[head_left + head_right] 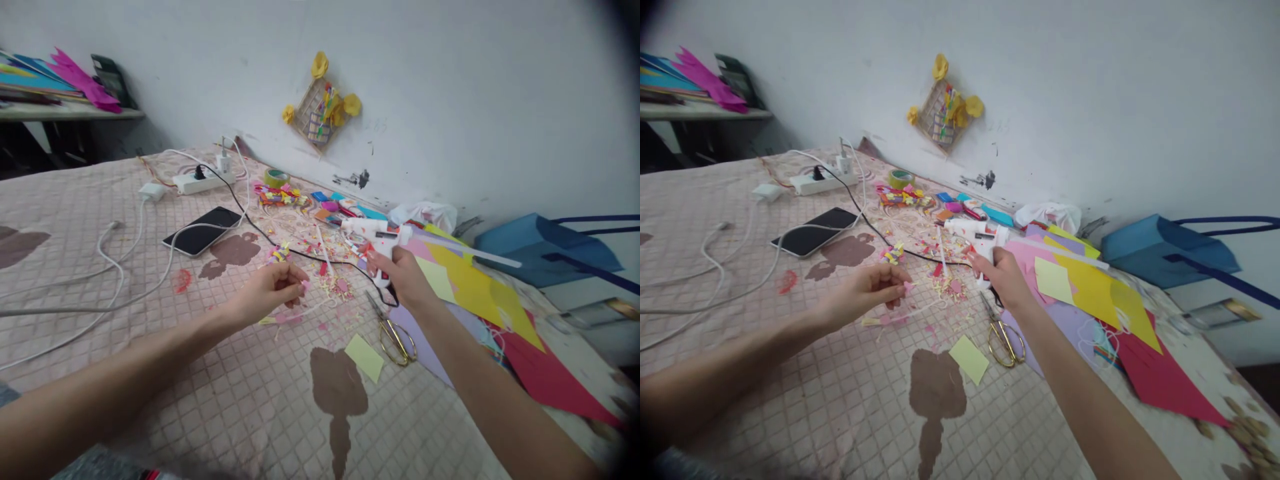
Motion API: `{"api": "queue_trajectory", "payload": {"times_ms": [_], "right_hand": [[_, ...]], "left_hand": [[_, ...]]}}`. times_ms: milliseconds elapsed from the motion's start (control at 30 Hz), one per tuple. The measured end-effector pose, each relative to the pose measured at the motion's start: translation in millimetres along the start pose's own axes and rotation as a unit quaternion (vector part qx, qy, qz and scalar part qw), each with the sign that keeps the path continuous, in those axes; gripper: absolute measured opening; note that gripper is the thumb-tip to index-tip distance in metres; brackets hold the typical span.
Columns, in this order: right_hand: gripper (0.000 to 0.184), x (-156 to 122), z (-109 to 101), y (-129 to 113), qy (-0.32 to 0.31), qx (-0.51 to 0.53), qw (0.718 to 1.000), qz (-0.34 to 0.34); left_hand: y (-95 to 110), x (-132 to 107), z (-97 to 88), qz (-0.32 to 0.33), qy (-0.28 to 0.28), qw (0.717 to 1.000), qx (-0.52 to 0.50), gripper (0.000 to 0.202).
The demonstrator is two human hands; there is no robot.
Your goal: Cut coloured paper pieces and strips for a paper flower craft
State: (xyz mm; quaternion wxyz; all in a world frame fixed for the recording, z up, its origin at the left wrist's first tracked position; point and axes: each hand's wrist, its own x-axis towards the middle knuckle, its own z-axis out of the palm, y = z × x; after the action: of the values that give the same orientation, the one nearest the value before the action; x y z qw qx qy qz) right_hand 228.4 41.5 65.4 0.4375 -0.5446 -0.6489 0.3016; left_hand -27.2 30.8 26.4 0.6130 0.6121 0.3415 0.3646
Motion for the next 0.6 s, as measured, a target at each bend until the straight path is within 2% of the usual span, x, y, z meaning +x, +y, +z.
{"api": "queue_trajectory", "payload": {"times_ms": [133,333,600], "right_hand": [[0.036,-20,0,-3,-0.064,0.0,0.998,0.007],[0.026,-26,20,-16,-0.02,0.018,0.999,0.034],[0.024,-26,47,-17,-0.023,0.037,0.999,-0.009]], "left_hand": [[2,0,2.9,-0.028,-0.009,1.0,-0.005,0.011],[3,6,11.4,-0.03,0.009,0.998,-0.049,0.011],[0,17,29.8,-0.051,0.024,0.991,-0.124,0.007]]}}
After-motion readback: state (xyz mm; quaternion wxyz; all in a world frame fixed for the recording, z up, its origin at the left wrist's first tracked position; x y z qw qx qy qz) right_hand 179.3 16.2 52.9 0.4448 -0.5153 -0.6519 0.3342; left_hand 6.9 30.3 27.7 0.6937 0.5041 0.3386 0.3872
